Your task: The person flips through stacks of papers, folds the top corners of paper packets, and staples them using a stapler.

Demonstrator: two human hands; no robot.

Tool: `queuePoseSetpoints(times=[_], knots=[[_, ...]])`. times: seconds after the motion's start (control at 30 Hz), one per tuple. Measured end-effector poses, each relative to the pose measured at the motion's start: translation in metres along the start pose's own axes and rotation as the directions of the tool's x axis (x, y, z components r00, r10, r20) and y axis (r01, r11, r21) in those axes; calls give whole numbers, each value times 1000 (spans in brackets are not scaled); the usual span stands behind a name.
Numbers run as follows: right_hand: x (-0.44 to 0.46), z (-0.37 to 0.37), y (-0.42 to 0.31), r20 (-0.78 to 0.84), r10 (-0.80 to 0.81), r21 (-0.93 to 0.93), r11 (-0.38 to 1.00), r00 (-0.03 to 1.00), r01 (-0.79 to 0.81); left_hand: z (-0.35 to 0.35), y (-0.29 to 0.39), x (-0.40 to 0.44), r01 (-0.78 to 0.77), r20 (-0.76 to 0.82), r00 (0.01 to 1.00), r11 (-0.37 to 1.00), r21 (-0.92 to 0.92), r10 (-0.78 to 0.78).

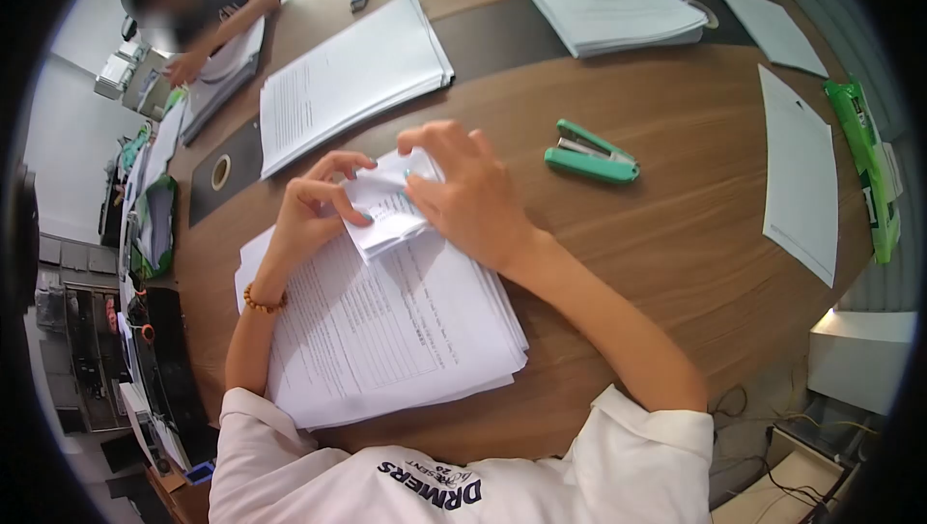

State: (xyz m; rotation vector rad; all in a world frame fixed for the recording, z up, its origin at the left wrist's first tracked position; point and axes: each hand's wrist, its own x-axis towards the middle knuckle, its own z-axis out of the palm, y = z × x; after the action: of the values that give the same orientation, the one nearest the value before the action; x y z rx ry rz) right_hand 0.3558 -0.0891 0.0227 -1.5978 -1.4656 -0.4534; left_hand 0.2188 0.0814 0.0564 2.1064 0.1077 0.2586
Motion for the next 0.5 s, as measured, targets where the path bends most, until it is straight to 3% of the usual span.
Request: queuePoseSetpoints(times=[0.07, 0.2, 0.23, 0.3, 0.33, 0.37, 0.43, 0.5], knots=[[-1, -1, -2, -17, -116, -67, 991, 993, 114, 1, -1, 0, 5, -17, 1000, 1000, -20, -6], [-3, -3, -3, -73, -205, -111, 974, 976, 196, 0, 0, -4, 29, -31, 999, 1000, -6, -30], [-2, -6, -4, -96, -184, -35, 983, 978, 181, 0, -1, -4, 75, -24, 997, 997, -10, -75], [0, -10, -5, -109, -158, 46, 986, 982, 163, 3, 1, -3, 0, -41, 999, 1000, -11, 0], [0, -12, -4, -85, 57, 346, 938, 995, -24, 5, 4, -3, 12, -87, 996, 1000, -27, -15], [-1, -13, -3, 1, 253, 605, 770, 968, -202, 7, 9, -3, 23, -133, 991, 999, -43, -28], [-8, -17, 1, -11, 215, 540, 823, 977, -174, 7, 14, -2, 77, -158, 982, 987, -139, -99], [-17, -18, -1, 63, 55, 426, 901, 997, -77, 3, 9, -2, 62, -39, 997, 991, -123, -67]])
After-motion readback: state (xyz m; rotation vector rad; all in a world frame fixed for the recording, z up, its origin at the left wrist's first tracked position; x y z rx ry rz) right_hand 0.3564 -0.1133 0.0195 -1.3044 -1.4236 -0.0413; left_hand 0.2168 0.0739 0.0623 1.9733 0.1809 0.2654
